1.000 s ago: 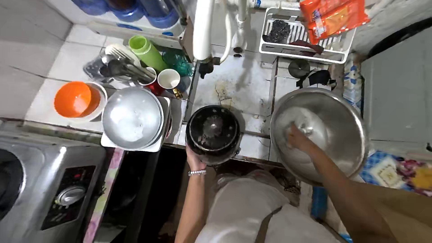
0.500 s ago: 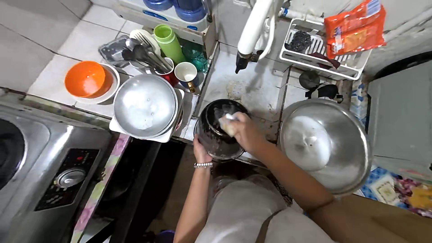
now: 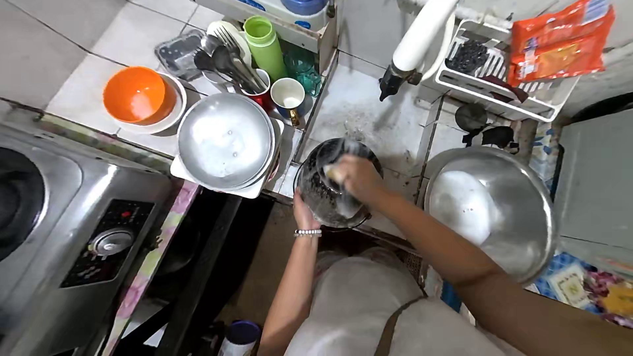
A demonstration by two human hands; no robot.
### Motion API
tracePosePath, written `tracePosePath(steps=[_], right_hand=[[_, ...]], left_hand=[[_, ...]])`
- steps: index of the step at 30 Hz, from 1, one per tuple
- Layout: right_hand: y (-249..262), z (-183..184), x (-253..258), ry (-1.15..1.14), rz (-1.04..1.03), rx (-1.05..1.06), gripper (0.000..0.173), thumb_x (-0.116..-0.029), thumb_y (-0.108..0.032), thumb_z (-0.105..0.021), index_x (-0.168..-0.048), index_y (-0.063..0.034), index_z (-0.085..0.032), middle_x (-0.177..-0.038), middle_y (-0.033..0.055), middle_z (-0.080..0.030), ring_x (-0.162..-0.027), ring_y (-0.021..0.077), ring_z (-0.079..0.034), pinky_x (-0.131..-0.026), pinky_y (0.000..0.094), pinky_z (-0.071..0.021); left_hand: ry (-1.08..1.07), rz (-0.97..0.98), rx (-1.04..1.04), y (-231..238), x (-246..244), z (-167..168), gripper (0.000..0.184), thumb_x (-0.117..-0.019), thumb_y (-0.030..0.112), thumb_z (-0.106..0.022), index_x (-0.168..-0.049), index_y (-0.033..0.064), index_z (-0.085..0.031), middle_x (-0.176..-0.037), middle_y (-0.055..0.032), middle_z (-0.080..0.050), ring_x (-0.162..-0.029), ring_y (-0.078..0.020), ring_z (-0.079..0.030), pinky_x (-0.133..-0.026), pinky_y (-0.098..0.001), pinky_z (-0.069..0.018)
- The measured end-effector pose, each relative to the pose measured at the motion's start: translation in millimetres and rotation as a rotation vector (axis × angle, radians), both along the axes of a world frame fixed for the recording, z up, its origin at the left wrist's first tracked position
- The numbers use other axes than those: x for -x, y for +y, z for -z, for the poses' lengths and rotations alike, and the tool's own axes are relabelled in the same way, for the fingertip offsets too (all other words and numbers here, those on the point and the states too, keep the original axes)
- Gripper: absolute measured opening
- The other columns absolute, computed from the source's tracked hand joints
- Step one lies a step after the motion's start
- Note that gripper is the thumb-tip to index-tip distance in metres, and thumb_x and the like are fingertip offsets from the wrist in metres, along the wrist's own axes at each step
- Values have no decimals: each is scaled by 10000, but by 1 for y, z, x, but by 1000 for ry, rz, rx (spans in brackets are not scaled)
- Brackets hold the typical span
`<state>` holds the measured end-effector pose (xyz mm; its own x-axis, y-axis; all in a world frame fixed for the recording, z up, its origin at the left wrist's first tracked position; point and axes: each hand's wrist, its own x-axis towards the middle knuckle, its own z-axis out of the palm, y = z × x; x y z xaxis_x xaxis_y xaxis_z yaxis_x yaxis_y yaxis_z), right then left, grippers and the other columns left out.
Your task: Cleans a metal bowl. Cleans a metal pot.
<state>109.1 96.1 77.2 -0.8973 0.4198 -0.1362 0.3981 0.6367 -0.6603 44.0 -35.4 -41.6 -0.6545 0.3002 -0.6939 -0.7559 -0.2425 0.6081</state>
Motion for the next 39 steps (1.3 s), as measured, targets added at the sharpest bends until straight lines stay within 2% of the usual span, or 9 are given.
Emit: tracePosePath(steps=[4, 7, 14, 19, 23, 27, 31, 35, 39], right_hand=[[57, 20, -9, -184, 165, -91, 213, -992, -40, -586, -1121, 68, -717, -1201, 277, -675, -1145, 440, -653, -1006, 610, -501], [26, -5, -48, -236, 205, -15, 200, -911, 62, -629, -1094, 99, -701, -1186, 287, -657, -1134, 435, -641, -1005, 579, -509], [43, 10, 32, -252, 93, -8, 262, -931, 42, -599, -1159, 15, -726, -1269, 235, -657, -1205, 404, -626, -1035, 587, -493], [19, -5, -38, -265, 275, 3, 227, -914, 61, -632, -1131, 94, -689, -1209, 280, -646, -1152, 425, -631, -1017, 568, -503], [-34, -14, 9, -51, 70, 87, 233, -910, 68, -618, -1102, 48, -751, -1146, 240, -693, -1104, 375, -663, -996, 498, -523], [43, 9, 55, -252, 90, 27, 240, -920, 59, -600, -1126, 33, -720, -1242, 260, -655, -1192, 423, -624, -1018, 597, -497], [70, 43, -37, -452, 351, 42, 257, -1008, -52, -591, -1177, 133, -647, -1208, 346, -646, -1178, 493, -621, -1018, 629, -476], [-10, 45, -104, -331, 691, 283, 333, -1016, -37, -550, -1304, 125, -589, -1261, 312, -637, -1203, 382, -625, -1073, 475, -469], [-12, 15, -97, 248, 934, 422, 247, -999, -32, -606, -1206, 102, -628, -1034, 148, -695, -910, 119, -678, -829, 284, -574]], left_hand=[[18, -21, 37, 2, -1, -2, 486, -1130, 363, -233, -1340, 38, -527, -1131, -124, -666, -992, -188, -672, -835, -404, -581], [16, -18, 41, 4, -4, -1, 484, -1130, 370, -233, -1329, 41, -527, -1112, -110, -668, -971, -167, -676, -816, -388, -586], [30, -33, 5, 3, -9, 8, 502, -1131, 370, -212, -1310, 32, -536, -1087, -120, -676, -955, -182, -681, -810, -402, -589], [29, -34, 30, 6, -7, 9, 498, -1131, 364, -227, -1295, 22, -550, -1100, -121, -676, -970, -179, -682, -827, -402, -588], [40, -23, -8, 3, -8, 14, 506, -1132, 367, -200, -1285, 37, -551, -1060, -102, -680, -941, -165, -682, -805, -378, -588], [47, -30, 6, 5, -9, 14, 506, -1133, 358, -213, -1295, 18, -551, -1076, -125, -677, -946, -181, -681, -815, -394, -588], [69, -45, 38, 2, -8, 16, 491, -1132, 347, -241, -1245, 8, -577, -1048, -127, -683, -930, -182, -689, -804, -395, -592], [57, -37, 68, 7, -9, 7, 487, -1132, 340, -231, -1265, 3, -556, -1065, -129, -666, -937, -181, -678, -812, -391, -584], [93, -6, 74, 1, -8, 14, 510, -1132, 352, -208, -1318, 9, -537, -1120, -133, -661, -987, -173, -669, -844, -390, -577]])
